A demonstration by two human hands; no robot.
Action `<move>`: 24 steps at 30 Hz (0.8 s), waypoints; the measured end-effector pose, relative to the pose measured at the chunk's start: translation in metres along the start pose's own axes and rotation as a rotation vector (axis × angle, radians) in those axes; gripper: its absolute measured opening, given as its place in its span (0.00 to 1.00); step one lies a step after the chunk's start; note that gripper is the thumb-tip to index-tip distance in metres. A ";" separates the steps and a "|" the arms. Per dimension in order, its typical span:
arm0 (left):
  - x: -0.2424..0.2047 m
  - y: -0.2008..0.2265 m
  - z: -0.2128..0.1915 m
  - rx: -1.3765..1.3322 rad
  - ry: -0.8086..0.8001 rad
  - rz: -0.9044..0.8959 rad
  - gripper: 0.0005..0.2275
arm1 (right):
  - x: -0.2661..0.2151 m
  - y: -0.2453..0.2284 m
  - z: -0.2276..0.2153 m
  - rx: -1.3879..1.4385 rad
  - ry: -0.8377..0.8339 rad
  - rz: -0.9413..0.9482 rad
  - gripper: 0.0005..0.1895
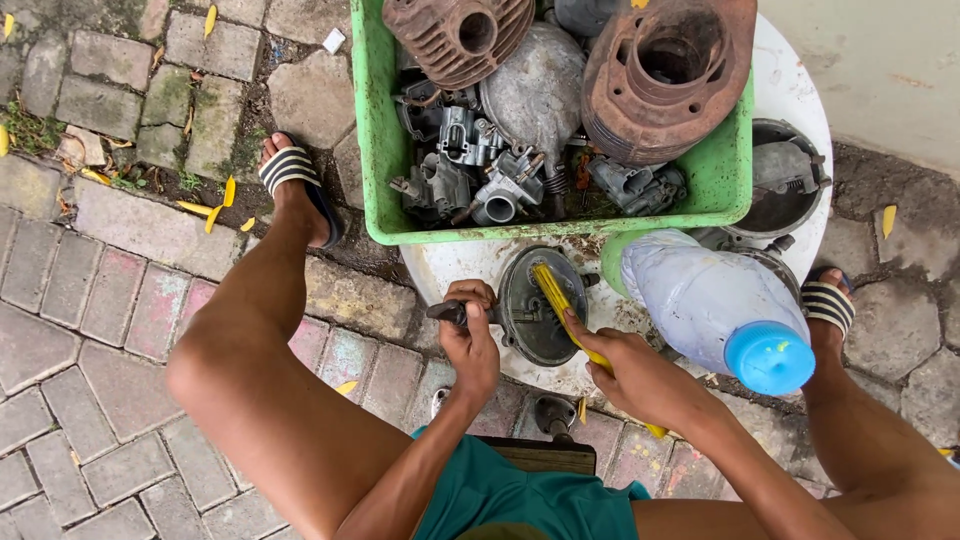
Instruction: Cleaning a motorcycle metal part using a brush and cleaning solution
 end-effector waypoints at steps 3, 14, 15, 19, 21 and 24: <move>0.000 -0.016 -0.005 0.009 0.047 -0.027 0.12 | -0.004 -0.003 0.000 0.010 0.017 -0.003 0.27; 0.048 -0.014 0.009 0.154 -0.209 -0.354 0.16 | -0.026 -0.004 -0.009 -0.354 0.054 0.037 0.22; 0.051 -0.002 0.014 0.154 -0.207 -0.357 0.16 | -0.026 -0.003 -0.008 -0.355 0.050 0.037 0.22; 0.061 0.032 0.047 0.150 -0.377 -0.395 0.15 | -0.026 -0.007 -0.002 -0.524 0.014 0.008 0.24; 0.059 0.032 0.051 0.171 -0.419 -0.384 0.15 | -0.026 -0.009 0.002 -0.626 0.025 -0.015 0.24; 0.053 0.008 0.045 0.118 -0.405 -0.415 0.15 | -0.023 -0.008 0.006 -0.747 0.027 -0.036 0.25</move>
Point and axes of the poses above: each hand's wrist, its own x-axis towards the middle knuckle, its own z-axis out of the palm, y = z × x, the point moved 10 cm from there along x, towards the middle knuckle, and after that the axes turned 10 degrees about -y, right-handed, at the moved point
